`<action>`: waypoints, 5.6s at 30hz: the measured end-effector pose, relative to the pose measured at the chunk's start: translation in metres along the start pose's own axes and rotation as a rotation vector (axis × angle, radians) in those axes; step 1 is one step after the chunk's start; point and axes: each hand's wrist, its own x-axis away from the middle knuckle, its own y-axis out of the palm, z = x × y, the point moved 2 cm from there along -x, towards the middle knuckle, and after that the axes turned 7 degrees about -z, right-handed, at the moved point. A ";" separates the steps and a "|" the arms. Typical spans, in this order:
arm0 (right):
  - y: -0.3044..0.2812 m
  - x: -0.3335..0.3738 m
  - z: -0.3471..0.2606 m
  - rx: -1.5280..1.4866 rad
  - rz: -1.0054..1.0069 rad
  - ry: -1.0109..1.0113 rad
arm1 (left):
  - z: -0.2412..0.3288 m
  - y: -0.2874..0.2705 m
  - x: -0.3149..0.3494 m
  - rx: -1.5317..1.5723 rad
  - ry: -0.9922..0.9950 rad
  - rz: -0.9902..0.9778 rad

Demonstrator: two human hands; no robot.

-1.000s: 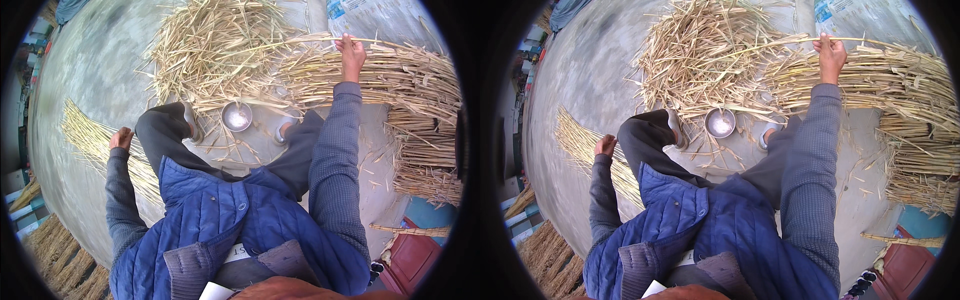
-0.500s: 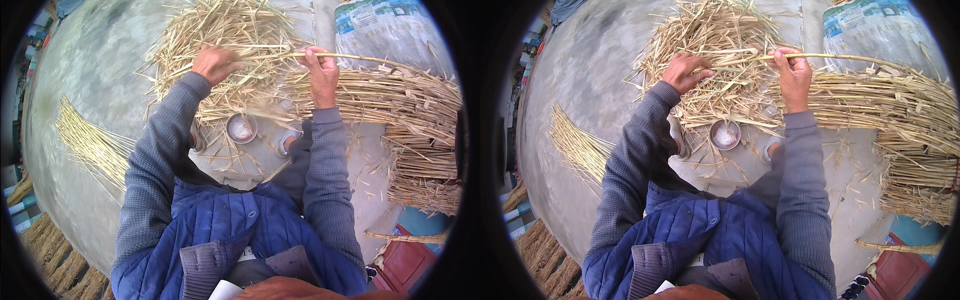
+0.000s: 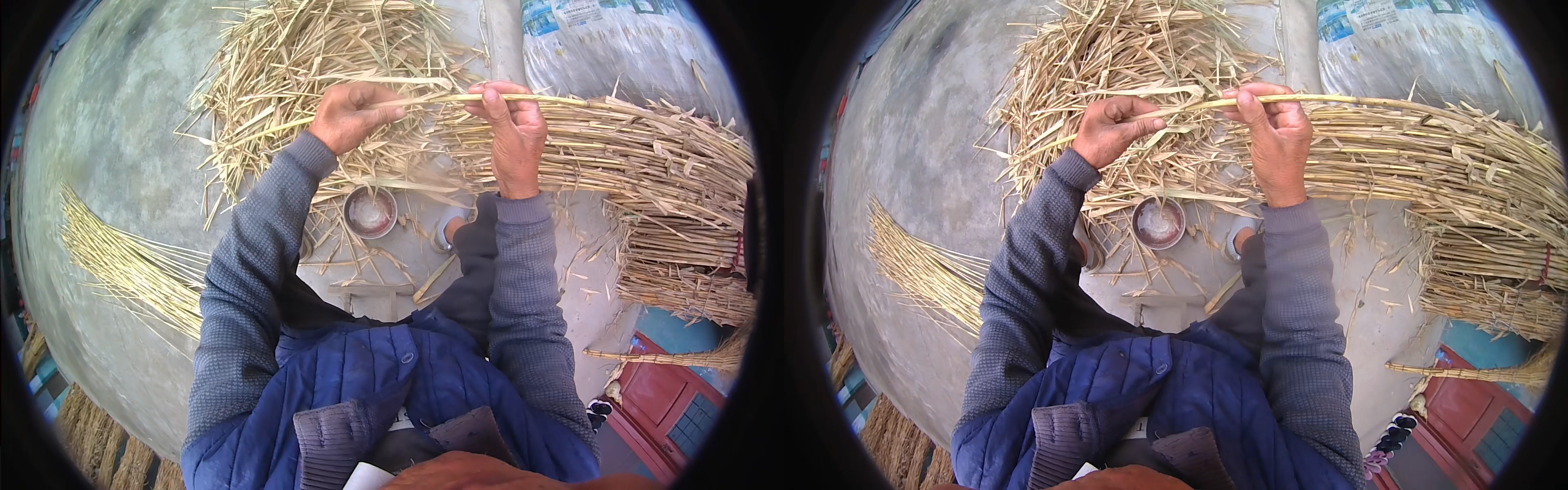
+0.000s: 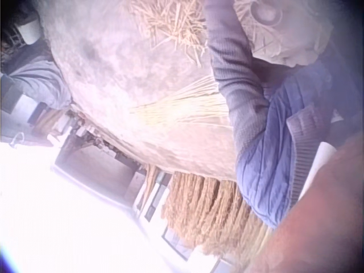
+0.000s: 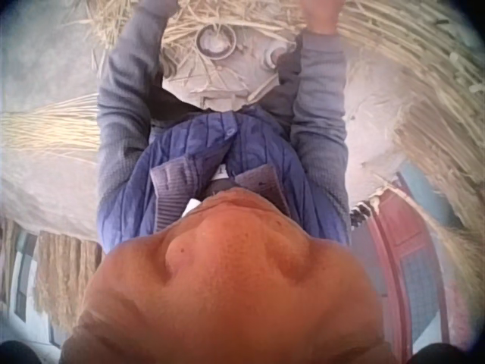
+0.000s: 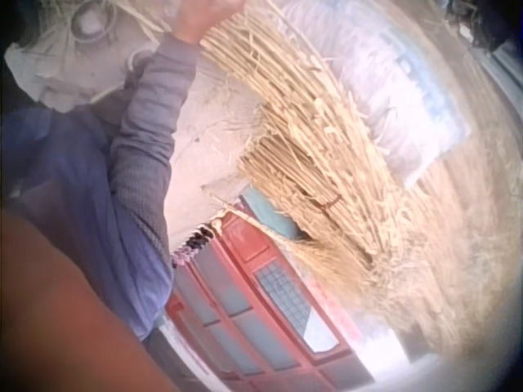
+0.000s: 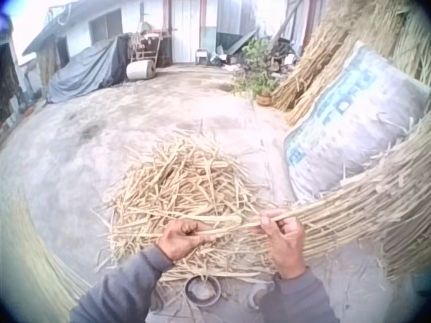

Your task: The person sits on the floor and repeatedly strips leaves from dried straw stalks by hand. The person places the stripped stalks into a pile and discards the leaves onto the floor.

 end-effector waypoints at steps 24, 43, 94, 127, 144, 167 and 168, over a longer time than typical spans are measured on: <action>-0.018 0.005 -0.002 0.049 -0.106 -0.030 | -0.013 -0.084 0.006 0.406 -0.068 0.353; 0.008 -0.014 0.020 0.110 0.109 0.060 | -0.026 -0.038 -0.006 -0.133 0.000 -0.026; 0.059 -0.022 0.017 0.045 0.019 0.004 | 0.014 -0.040 0.017 -0.831 0.566 0.349; 0.066 -0.028 0.026 0.009 0.178 0.032 | -0.018 -0.110 0.031 -0.438 0.103 0.084; 0.065 -0.025 0.022 -0.029 0.092 -0.002 | -0.029 -0.154 0.048 -0.437 0.044 0.359; 0.065 -0.024 0.026 0.036 0.103 -0.041 | -0.029 -0.092 0.042 -1.156 0.286 0.154; 0.066 -0.025 0.026 0.025 0.092 -0.045 | -0.029 -0.091 0.043 -1.172 0.286 0.165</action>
